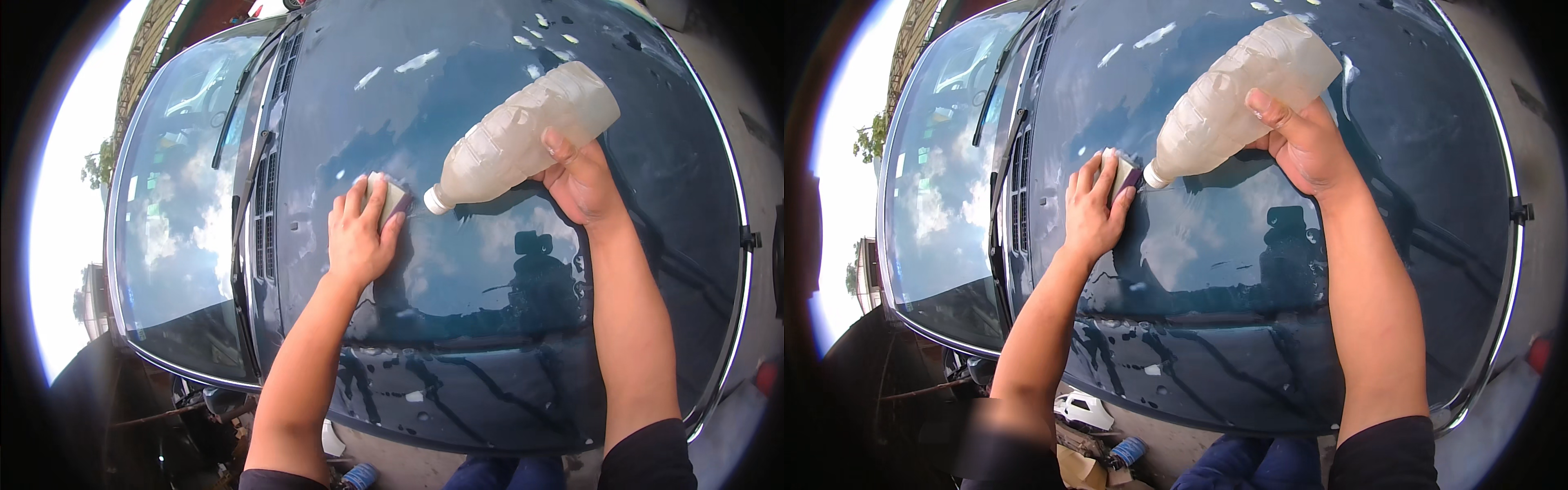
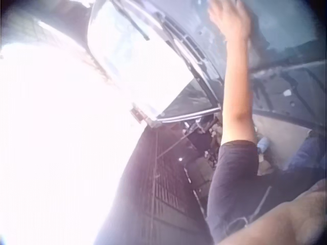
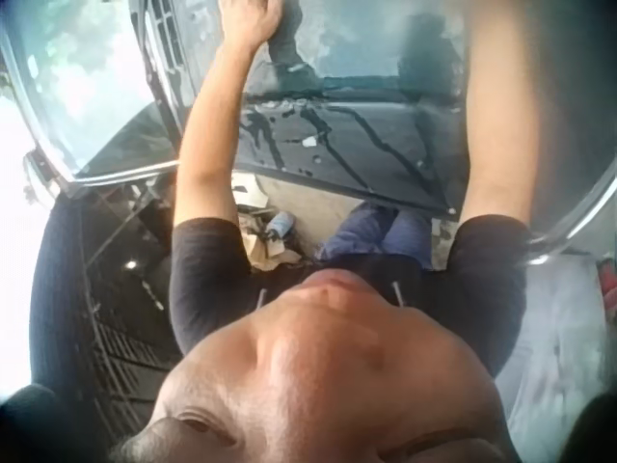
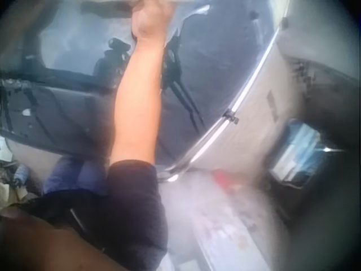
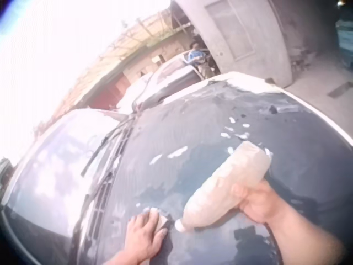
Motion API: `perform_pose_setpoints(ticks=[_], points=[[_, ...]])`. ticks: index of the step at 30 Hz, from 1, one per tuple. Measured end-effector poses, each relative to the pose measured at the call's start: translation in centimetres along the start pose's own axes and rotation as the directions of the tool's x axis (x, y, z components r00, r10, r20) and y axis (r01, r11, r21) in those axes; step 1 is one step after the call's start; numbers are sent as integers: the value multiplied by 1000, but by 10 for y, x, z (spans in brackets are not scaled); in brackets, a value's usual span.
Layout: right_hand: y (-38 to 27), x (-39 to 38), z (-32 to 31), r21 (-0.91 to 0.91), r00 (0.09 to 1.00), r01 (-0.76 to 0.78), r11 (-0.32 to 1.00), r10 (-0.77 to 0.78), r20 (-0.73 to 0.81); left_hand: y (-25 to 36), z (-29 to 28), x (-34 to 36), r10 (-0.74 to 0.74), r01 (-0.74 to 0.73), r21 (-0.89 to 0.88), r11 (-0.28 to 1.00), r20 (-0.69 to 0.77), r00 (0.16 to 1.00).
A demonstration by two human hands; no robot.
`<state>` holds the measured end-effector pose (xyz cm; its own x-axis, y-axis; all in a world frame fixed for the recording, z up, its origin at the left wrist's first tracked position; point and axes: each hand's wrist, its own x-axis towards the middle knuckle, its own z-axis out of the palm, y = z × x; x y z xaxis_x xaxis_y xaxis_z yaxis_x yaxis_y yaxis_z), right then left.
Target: The person pours liquid from a plastic bottle onto a car hood and rubs the surface with a sanding block. The person repeatedly wets the surface and sands the same area, occasionally pausing to feel the surface with a hand.
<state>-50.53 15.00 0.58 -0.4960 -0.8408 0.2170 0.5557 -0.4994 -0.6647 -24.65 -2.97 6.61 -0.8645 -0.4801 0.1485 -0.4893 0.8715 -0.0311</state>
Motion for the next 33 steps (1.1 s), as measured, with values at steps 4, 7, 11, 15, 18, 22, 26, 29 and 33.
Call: perform_pose_setpoints(ticks=[4,7,11,15,18,22,26,29,33], points=[[-12,1,-6,-5,1000,-6,1000,6,-13,7,-9,-34,66,-64,-42,997,64,996],[-13,0,0,-4,999,-10,1000,10,-41,-20,-19,-83,92,-91,-11,996,59,994],[-7,3,1,16,999,13,1000,-13,-33,2,-2,-20,74,-74,16,997,7,997],[-11,6,-6,56,992,113,992,-109,-63,63,14,60,90,-98,-123,988,-74,993],[-23,5,-24,216,979,188,958,-164,-125,112,8,66,261,-260,-181,949,-18,965],[-21,4,-23,183,972,217,959,-194,-137,138,2,20,240,-245,-255,935,-52,969],[-27,-1,-25,102,966,211,972,-191,-176,120,-16,-4,261,-241,-421,875,-10,965],[-25,-1,-27,-32,973,176,984,-179,-149,53,-18,-18,33,17,-261,965,184,982],[-12,1,-12,-76,978,149,986,-158,-139,-12,12,-32,-245,245,29,969,236,940]])
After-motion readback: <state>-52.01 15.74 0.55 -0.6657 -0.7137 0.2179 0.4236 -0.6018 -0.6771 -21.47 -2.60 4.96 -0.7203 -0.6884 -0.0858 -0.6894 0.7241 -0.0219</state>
